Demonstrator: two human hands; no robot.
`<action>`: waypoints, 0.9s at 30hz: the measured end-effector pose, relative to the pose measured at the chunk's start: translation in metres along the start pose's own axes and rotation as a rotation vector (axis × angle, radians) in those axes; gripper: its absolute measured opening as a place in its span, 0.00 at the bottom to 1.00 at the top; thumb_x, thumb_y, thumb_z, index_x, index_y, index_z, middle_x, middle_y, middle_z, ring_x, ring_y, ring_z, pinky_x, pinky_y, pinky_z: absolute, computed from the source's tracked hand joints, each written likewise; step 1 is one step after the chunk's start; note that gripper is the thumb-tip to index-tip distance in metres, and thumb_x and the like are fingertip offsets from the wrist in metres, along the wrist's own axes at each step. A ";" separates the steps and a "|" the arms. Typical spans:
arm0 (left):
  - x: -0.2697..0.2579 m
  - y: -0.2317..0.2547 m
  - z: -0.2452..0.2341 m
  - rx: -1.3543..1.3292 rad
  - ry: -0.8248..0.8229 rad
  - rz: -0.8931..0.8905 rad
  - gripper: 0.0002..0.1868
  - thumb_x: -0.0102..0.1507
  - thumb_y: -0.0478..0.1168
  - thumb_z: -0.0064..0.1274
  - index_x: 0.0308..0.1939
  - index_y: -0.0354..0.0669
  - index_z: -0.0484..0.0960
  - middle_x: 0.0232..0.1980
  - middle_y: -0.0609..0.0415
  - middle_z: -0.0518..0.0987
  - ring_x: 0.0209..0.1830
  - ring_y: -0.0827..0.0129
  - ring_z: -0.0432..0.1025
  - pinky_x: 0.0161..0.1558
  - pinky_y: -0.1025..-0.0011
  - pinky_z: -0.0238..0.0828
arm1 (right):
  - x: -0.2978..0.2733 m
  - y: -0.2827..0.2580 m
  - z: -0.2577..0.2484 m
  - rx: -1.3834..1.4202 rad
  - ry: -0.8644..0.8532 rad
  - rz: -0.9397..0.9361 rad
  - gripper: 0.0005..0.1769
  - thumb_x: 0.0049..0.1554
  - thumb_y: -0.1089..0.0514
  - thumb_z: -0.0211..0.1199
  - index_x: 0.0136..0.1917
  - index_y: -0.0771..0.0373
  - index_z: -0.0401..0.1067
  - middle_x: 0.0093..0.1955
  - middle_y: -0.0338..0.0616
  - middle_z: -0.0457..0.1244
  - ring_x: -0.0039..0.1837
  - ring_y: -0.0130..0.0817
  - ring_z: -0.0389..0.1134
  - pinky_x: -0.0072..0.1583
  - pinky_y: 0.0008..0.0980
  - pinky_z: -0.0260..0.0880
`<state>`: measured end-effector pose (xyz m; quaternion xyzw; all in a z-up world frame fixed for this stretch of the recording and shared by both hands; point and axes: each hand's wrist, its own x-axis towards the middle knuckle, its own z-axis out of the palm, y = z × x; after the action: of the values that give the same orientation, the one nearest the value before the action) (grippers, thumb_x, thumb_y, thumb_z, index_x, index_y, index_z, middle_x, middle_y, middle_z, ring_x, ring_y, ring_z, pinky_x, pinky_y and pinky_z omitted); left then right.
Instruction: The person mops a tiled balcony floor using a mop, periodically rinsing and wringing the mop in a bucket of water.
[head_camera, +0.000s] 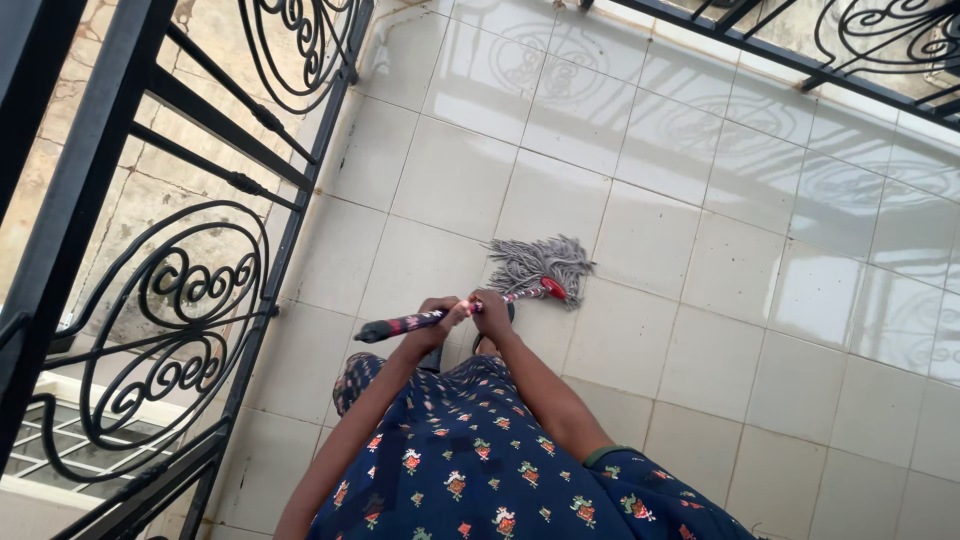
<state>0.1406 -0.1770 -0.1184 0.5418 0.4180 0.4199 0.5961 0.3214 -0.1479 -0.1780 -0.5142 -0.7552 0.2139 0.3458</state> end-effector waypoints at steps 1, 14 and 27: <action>-0.001 0.003 0.003 0.006 -0.035 0.007 0.14 0.68 0.40 0.53 0.30 0.35 0.81 0.26 0.58 0.74 0.28 0.79 0.64 0.33 0.75 0.63 | 0.001 0.000 0.000 -0.001 -0.004 -0.004 0.05 0.47 0.62 0.65 0.39 0.59 0.71 0.39 0.48 0.68 0.48 0.52 0.68 0.52 0.46 0.66; -0.050 0.100 -0.089 0.199 0.203 0.214 0.12 0.67 0.37 0.53 0.32 0.30 0.79 0.31 0.50 0.80 0.33 0.72 0.72 0.43 0.71 0.69 | 0.078 -0.068 0.113 0.340 0.003 -0.232 0.09 0.49 0.52 0.63 0.40 0.58 0.70 0.37 0.44 0.65 0.44 0.47 0.67 0.50 0.41 0.62; -0.126 0.135 -0.154 0.465 0.570 0.252 0.13 0.68 0.41 0.54 0.33 0.36 0.82 0.33 0.50 0.81 0.32 0.68 0.75 0.39 0.70 0.72 | 0.103 -0.136 0.217 0.216 -0.536 -0.338 0.12 0.47 0.55 0.66 0.46 0.57 0.76 0.45 0.48 0.69 0.52 0.50 0.69 0.55 0.44 0.70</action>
<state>-0.0501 -0.2434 0.0119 0.5713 0.5811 0.5176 0.2610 0.0508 -0.0970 -0.2000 -0.2676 -0.8668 0.3600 0.2178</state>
